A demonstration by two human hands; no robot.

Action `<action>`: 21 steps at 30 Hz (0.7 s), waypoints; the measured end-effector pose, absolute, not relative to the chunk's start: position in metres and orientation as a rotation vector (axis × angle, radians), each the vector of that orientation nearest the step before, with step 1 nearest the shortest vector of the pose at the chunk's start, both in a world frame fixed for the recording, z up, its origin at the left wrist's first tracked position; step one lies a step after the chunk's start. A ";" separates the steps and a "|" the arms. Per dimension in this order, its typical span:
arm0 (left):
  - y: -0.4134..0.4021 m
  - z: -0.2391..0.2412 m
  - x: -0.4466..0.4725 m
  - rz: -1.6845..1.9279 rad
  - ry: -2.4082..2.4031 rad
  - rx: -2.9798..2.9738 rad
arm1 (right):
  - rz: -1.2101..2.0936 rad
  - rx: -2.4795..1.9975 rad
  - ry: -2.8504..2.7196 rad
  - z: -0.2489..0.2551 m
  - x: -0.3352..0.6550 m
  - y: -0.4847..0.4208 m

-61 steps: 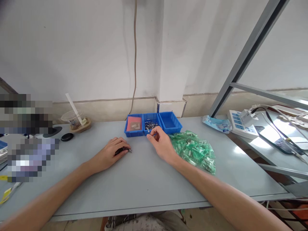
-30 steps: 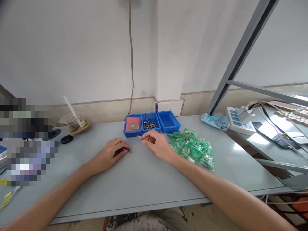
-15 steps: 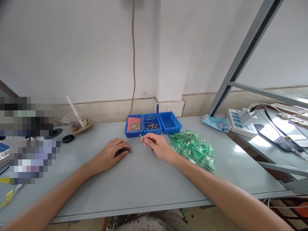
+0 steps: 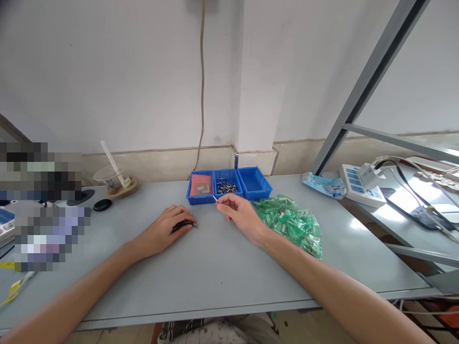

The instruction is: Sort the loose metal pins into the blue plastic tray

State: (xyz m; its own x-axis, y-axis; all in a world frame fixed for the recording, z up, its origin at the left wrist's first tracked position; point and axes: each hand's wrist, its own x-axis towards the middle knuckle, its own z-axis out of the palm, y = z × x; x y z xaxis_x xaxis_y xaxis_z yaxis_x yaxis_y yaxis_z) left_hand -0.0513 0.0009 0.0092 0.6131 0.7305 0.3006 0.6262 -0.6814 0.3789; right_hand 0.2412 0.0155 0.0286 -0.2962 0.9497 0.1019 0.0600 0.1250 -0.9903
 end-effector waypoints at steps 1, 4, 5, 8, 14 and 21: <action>0.001 0.009 -0.051 0.646 1.115 2.603 | 1.145 -1.058 -1.588 0.028 0.241 0.016; 0.001 0.007 -0.052 0.665 1.117 2.606 | 0.694 -1.095 -1.713 0.030 0.243 0.014; 0.001 0.007 -0.052 0.671 1.117 2.608 | 0.590 -1.090 -1.735 0.031 0.244 0.013; 0.001 0.007 -0.053 0.678 1.122 2.614 | 0.465 -1.084 -1.735 0.034 0.247 0.011; 0.001 0.009 -0.054 0.679 1.231 2.631 | 0.527 -1.039 -1.859 0.033 0.246 0.013; 0.003 0.006 -0.054 0.705 1.362 2.624 | 1.026 -0.997 -1.880 0.028 0.242 0.012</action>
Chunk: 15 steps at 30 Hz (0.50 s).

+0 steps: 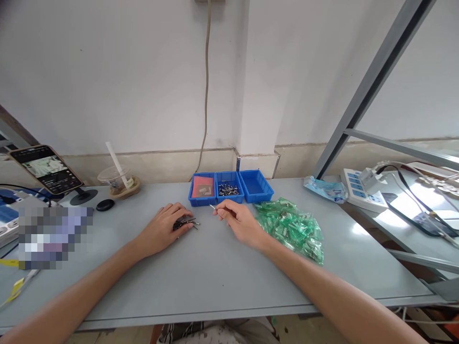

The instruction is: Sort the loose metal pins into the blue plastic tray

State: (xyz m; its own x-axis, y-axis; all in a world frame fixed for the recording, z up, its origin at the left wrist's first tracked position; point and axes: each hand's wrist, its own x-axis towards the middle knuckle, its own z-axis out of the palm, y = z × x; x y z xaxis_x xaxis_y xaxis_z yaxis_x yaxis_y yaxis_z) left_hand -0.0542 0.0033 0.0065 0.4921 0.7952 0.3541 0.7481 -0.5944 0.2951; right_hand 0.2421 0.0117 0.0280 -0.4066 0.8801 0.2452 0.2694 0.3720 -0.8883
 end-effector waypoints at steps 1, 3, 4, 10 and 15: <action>0.003 0.006 -0.054 0.705 1.382 2.622 | 1.114 -1.001 -1.833 0.028 0.242 0.012; 0.003 0.007 -0.054 0.693 1.409 2.624 | 1.266 -0.987 -1.716 0.028 0.242 0.014; 0.002 0.007 -0.054 0.683 1.413 2.627 | 1.329 -0.971 -1.648 0.028 0.242 0.014; 0.001 0.008 -0.056 0.653 1.359 2.615 | 1.427 -0.913 -1.428 0.034 0.243 0.016; 0.001 0.007 -0.054 0.671 1.298 2.620 | 1.030 -1.056 -1.552 0.032 0.241 0.015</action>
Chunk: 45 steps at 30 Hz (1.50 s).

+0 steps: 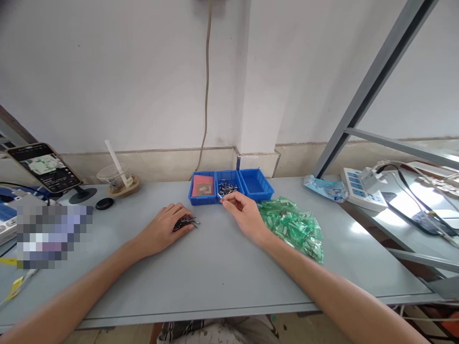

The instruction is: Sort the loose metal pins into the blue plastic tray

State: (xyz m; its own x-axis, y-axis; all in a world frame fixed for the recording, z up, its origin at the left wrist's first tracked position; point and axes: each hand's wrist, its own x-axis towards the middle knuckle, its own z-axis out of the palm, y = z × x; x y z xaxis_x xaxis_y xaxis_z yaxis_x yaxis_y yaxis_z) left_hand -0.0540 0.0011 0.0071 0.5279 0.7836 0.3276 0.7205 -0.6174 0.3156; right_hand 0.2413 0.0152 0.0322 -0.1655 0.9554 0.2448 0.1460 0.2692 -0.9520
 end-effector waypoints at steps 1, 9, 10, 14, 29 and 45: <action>0.001 0.007 -0.054 0.673 1.300 2.622 | 0.928 -1.072 -1.573 0.032 0.241 0.015; 0.002 0.005 -0.054 0.675 1.305 2.616 | 0.802 -1.091 -1.577 0.035 0.243 0.013; 0.002 0.006 -0.054 0.673 1.300 2.612 | 0.853 -1.115 -1.549 0.034 0.243 0.014; 0.001 0.007 -0.054 0.666 1.261 2.614 | 1.061 -1.180 -1.408 0.031 0.243 0.020; 0.002 0.007 -0.053 0.646 1.178 2.632 | 0.957 -1.129 -1.726 0.023 0.239 0.016; -0.001 0.007 -0.046 0.680 1.134 2.581 | 1.103 -1.071 -1.520 0.029 0.238 0.024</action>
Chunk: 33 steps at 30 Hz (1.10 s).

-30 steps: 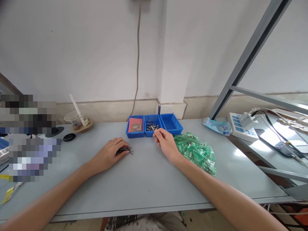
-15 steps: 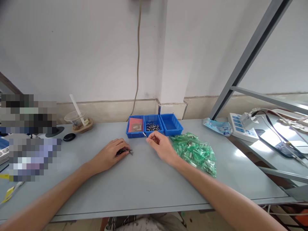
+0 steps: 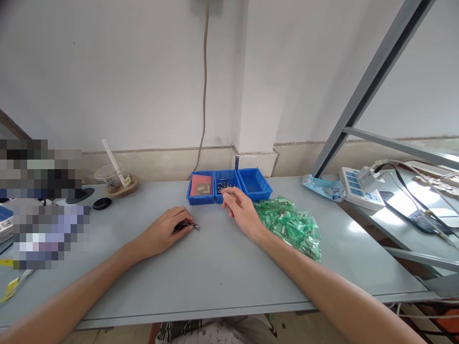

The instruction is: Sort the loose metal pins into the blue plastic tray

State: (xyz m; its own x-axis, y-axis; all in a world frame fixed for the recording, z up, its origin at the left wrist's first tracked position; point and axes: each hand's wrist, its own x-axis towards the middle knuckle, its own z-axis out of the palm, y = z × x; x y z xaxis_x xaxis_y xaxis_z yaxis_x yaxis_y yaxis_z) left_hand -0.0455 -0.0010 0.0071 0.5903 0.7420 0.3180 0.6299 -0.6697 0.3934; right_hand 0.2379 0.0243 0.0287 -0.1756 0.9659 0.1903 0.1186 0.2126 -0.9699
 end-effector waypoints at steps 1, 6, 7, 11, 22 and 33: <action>-0.001 0.007 -0.045 0.681 1.126 2.574 | 1.040 -1.068 -1.616 0.029 0.237 0.021; -0.001 0.004 -0.045 0.678 1.109 2.549 | 0.823 -0.888 -2.291 0.025 0.232 0.004; 0.000 0.003 -0.045 0.679 1.109 2.545 | 0.790 -0.843 -2.378 0.024 0.231 0.001; 0.002 0.002 -0.047 0.681 1.098 2.529 | 0.631 -0.781 -2.562 0.020 0.229 -0.002; 0.001 0.002 -0.047 0.680 1.103 2.557 | 0.529 -0.765 -2.552 0.021 0.235 0.002; 0.001 0.007 -0.048 0.666 1.095 2.532 | 0.399 -0.820 -2.627 0.020 0.236 -0.002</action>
